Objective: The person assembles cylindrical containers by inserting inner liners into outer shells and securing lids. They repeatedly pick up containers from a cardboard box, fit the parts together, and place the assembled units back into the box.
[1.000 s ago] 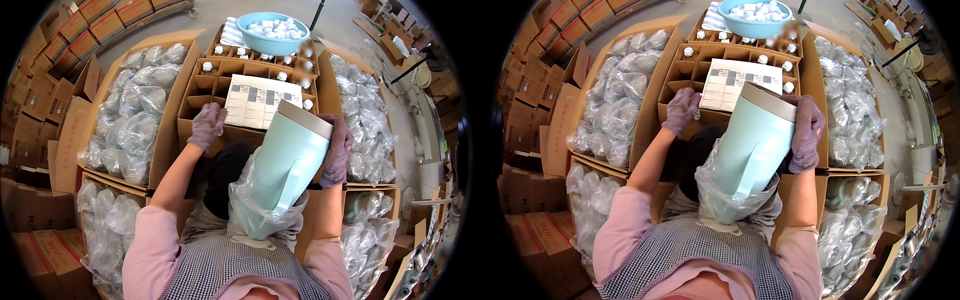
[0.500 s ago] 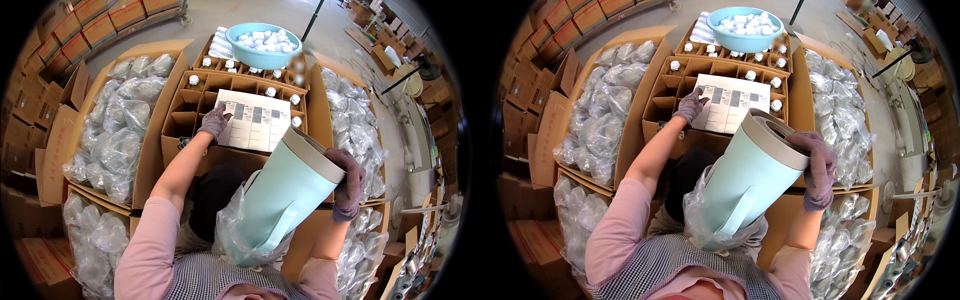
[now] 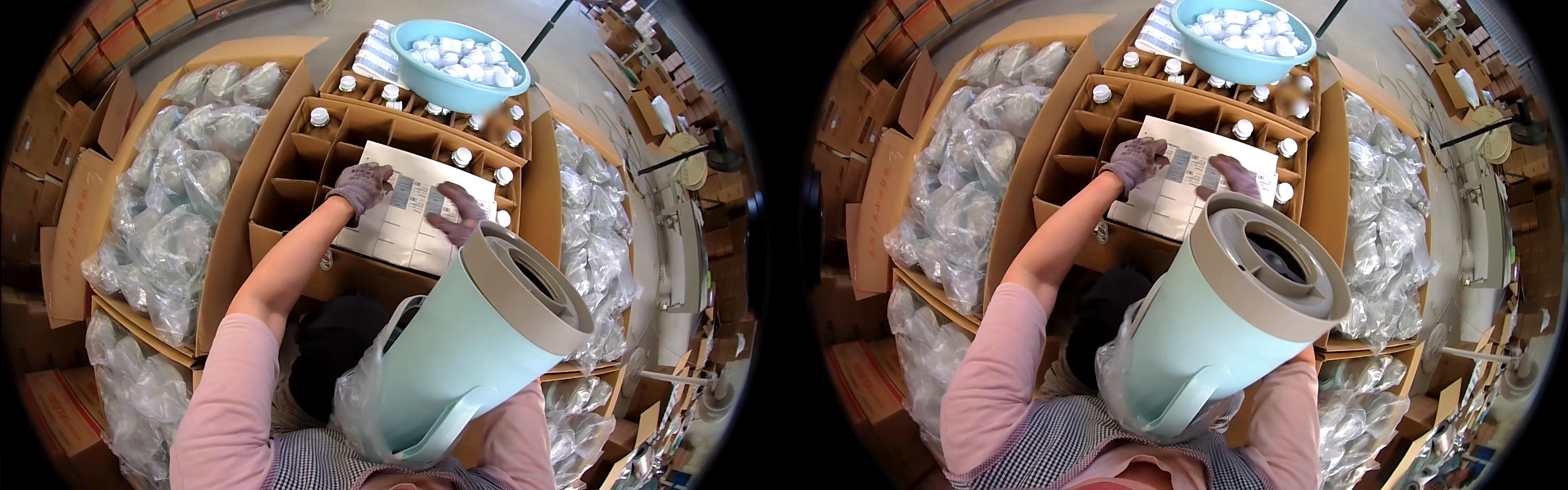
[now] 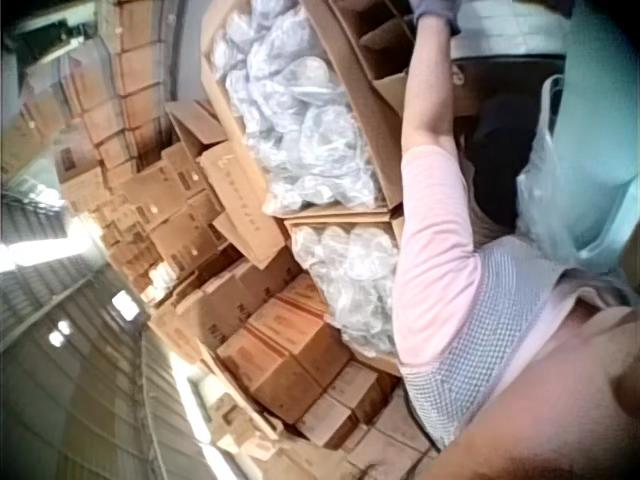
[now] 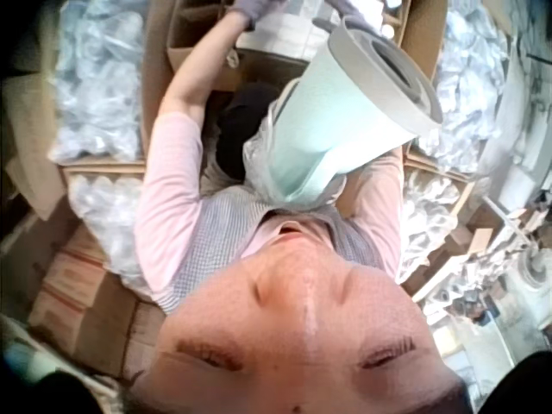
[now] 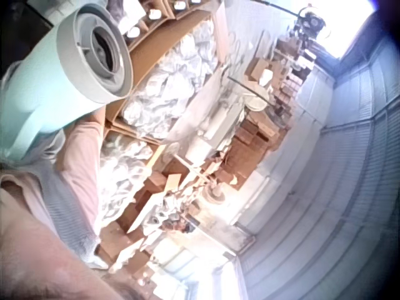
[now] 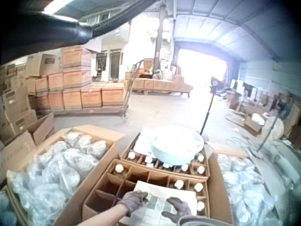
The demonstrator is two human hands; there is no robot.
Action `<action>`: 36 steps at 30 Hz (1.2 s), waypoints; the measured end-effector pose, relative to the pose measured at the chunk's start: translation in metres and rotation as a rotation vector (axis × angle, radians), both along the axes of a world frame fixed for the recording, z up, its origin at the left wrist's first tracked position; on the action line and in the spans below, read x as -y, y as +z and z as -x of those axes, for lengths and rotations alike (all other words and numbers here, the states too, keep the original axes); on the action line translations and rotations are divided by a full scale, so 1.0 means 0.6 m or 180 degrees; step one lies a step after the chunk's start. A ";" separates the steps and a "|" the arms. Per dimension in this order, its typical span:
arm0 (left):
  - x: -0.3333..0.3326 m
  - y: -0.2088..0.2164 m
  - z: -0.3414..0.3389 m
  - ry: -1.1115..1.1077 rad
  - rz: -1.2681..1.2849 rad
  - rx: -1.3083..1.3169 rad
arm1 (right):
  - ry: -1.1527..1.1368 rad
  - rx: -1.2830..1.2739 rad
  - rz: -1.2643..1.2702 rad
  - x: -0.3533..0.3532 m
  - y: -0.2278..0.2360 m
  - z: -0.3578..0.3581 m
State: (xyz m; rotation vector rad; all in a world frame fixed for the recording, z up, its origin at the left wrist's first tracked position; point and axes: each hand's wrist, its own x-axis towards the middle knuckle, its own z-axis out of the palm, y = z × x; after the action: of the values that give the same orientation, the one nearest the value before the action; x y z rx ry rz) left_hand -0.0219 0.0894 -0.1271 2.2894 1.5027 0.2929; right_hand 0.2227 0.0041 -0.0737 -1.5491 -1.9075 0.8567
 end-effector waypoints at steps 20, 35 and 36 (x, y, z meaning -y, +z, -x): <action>-0.006 0.025 -0.020 -0.0222 0.0341 -0.0245 | 0.0280 0.1457 -0.0686 -0.046 -0.132 0.044; 0.027 -0.038 -0.023 0.1380 -0.0597 0.0965 | 0.0309 0.1591 -0.0831 -0.045 -0.128 0.050; 0.026 -0.039 -0.020 0.1325 -0.0875 0.0806 | 0.0328 0.1624 -0.0840 -0.047 -0.124 0.055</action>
State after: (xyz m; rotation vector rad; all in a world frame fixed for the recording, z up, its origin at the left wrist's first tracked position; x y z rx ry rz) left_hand -0.0101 0.0739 -0.1507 2.0079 1.8819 0.9190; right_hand 0.1899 0.0323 -0.1481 -1.6181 -2.3573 0.2351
